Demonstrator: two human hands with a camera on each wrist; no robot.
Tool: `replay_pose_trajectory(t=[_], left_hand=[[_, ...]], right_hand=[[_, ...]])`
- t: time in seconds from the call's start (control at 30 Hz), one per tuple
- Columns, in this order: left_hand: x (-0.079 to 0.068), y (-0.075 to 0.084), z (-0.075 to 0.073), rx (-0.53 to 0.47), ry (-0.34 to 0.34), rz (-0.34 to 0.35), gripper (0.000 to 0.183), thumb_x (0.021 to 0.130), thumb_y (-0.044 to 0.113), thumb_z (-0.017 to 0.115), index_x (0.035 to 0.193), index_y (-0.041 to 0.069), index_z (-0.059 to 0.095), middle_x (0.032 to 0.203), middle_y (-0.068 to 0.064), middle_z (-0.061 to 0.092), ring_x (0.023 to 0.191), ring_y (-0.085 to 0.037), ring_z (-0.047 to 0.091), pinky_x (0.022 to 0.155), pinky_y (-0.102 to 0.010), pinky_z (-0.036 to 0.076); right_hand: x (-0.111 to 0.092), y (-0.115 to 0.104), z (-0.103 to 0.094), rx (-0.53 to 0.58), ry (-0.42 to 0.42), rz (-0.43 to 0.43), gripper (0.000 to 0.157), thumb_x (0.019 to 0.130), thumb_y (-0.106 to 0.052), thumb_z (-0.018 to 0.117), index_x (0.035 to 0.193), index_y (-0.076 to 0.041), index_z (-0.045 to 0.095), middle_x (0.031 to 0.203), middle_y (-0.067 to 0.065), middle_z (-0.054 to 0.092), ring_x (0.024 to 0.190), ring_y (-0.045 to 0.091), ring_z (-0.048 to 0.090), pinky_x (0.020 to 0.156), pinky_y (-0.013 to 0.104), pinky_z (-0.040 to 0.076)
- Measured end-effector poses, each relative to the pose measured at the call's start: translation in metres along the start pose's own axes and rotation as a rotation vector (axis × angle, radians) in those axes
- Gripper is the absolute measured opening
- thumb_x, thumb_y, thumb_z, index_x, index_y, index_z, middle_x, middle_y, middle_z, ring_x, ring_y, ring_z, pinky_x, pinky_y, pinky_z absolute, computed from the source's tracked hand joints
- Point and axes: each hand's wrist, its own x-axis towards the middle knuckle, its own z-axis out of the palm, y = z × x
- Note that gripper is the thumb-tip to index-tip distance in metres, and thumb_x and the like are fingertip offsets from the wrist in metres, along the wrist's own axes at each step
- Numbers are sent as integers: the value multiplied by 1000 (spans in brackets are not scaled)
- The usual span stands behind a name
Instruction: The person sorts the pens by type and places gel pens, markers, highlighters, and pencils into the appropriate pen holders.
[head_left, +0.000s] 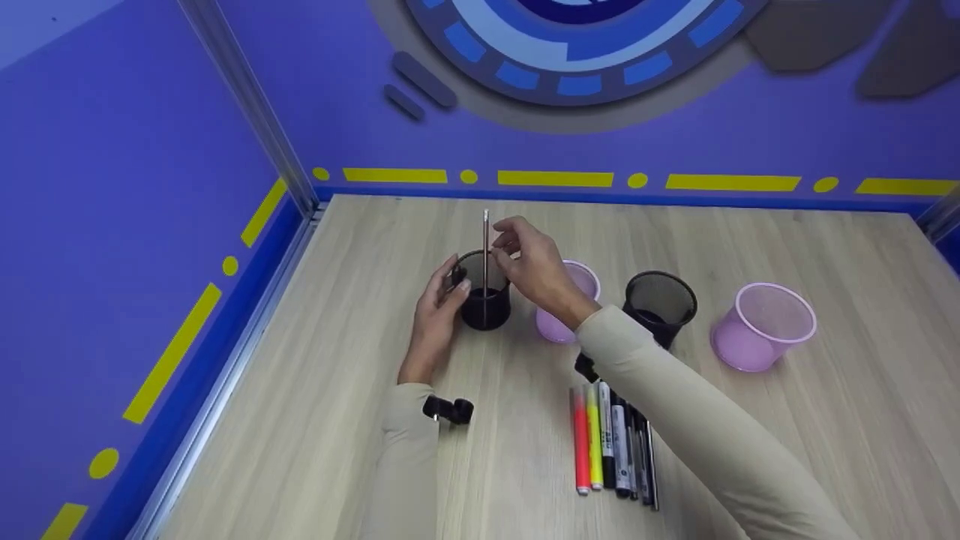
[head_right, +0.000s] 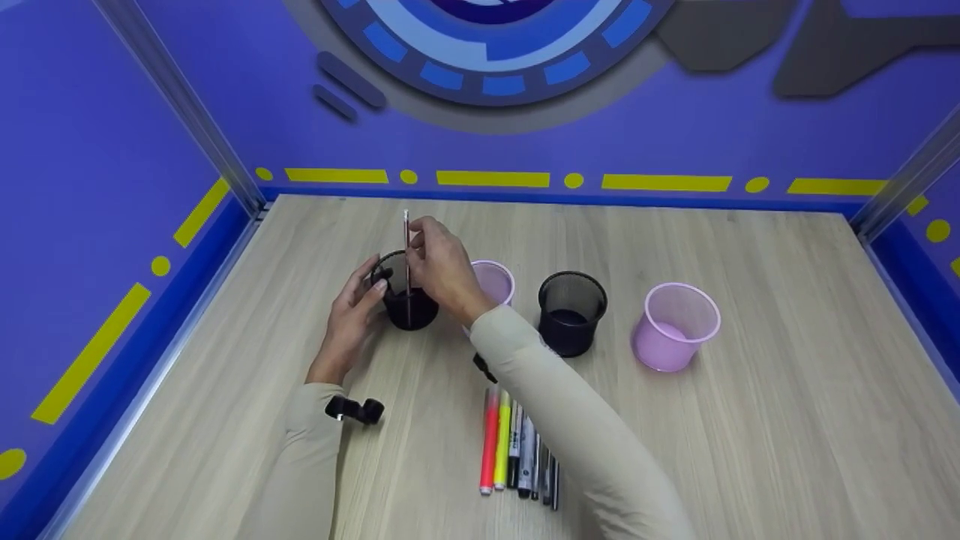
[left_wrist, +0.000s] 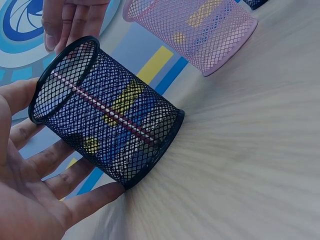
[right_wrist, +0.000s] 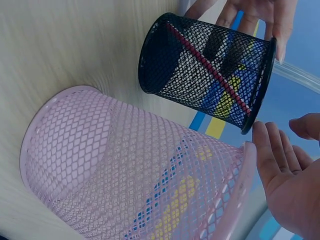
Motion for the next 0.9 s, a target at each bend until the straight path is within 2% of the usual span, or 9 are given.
replay_pose_trajectory(t=[0.4,0.67,0.9], left_hand=[[-1,1,2,-7,0,2,57,109,26,61,162,14,45,163,-9,46,149,-23,43,121,-40,37],[-1,0,1,17,12,12,56,108,26,63,160,13,48,158,-14,52,147,-26,46,121,-43,37],[-3,2,0,33,12,0,57,108,28,63,160,14,48,160,-14,50,149,-28,44,123,-45,34]], right_hand=[[-12,-19,-11,-15,11,-59,32,99,3,70,130,6,61,113,21,71,101,30,72,87,41,61],[-27,-29,-21,-12,9,-105,31,97,6,68,127,6,62,111,18,70,103,31,72,87,41,62],[-39,-35,-29,-34,0,-136,24,98,5,68,121,4,63,113,18,70,106,29,71,88,41,63]])
